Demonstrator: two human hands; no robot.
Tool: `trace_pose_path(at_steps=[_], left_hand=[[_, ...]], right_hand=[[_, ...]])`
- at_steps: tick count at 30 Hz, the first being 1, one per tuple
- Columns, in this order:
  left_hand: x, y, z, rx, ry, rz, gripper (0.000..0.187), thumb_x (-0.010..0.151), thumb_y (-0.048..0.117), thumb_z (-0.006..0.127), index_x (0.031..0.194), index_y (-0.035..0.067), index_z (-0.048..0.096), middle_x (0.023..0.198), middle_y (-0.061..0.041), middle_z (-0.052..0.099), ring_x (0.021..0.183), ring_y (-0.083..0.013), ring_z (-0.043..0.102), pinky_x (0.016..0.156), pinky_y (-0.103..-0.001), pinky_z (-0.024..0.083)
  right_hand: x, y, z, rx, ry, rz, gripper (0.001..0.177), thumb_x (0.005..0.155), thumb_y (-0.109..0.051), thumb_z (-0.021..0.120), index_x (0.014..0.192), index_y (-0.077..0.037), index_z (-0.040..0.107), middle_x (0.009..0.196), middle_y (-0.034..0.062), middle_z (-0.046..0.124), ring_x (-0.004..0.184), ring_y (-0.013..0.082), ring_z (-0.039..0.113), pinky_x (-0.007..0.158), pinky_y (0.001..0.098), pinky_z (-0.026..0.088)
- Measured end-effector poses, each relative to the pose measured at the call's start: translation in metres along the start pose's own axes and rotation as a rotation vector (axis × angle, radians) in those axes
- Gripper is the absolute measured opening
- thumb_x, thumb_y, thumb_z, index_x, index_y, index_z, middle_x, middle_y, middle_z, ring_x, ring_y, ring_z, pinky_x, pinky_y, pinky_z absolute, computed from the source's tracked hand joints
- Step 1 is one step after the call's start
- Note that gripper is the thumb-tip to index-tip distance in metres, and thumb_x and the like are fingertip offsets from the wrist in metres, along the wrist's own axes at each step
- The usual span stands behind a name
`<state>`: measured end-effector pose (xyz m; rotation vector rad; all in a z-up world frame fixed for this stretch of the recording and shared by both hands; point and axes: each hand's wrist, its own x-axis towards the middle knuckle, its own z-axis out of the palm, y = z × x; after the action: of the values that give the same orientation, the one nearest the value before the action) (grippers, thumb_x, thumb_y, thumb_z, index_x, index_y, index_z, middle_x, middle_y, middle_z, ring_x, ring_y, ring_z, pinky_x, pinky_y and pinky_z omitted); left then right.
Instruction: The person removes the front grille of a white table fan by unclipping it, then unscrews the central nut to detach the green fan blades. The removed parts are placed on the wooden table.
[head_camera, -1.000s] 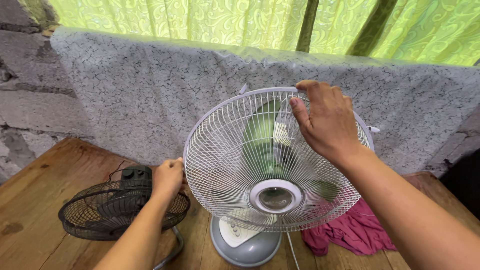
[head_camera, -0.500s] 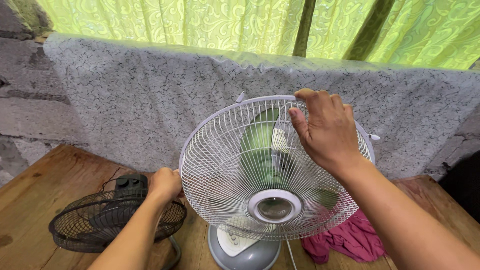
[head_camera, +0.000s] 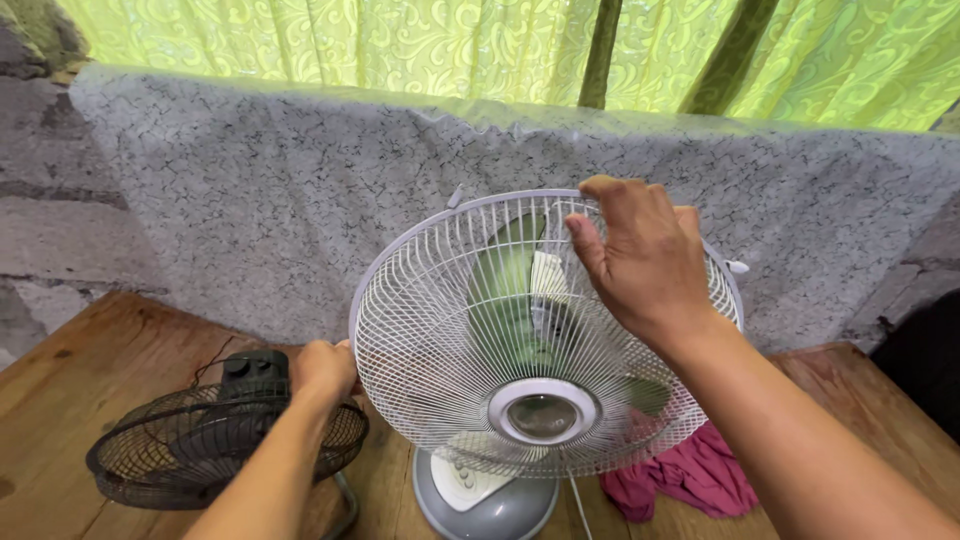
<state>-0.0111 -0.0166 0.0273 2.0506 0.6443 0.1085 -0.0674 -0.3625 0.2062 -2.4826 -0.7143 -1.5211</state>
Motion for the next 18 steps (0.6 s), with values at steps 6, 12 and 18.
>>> trace_pose_path(at_steps=[6,12,18], left_hand=[[0.004,-0.014,0.016,0.0,0.209,0.165,0.05,0.099,0.045,0.054,0.103,0.001,0.078,0.098,-0.023,0.074,0.096,-0.0394,0.071,0.088,-0.048,0.052],[-0.02,-0.015,0.023,-0.199,0.167,-0.033,0.063,0.102,0.053,0.044,0.103,-0.002,0.075,0.104,-0.028,0.074,0.101,-0.0431,0.072,0.094,-0.05,0.051],[-0.012,-0.019,0.031,-0.174,0.266,0.074,0.054,0.097,0.046,0.046,0.107,0.001,0.075,0.113,-0.03,0.07,0.109,-0.0487,0.064,0.096,-0.052,0.048]], right_hand=[[0.007,-0.001,-0.005,-0.022,-0.023,0.017,0.037,0.105,-0.038,0.06,0.129,-0.01,0.056,0.113,0.013,0.063,0.108,0.0342,0.058,0.089,0.0503,0.041],[-0.005,0.028,-0.013,0.288,0.013,-0.012,0.029,0.109,-0.024,0.057,0.129,-0.003,0.059,0.122,0.0177,0.058,0.117,0.036,0.054,0.105,0.0455,0.043],[-0.107,0.122,-0.028,0.638,0.489,0.873,0.01,0.112,-0.021,0.052,0.115,-0.011,0.053,0.101,-0.0001,0.054,0.087,0.0122,0.048,0.077,0.0317,0.04]])
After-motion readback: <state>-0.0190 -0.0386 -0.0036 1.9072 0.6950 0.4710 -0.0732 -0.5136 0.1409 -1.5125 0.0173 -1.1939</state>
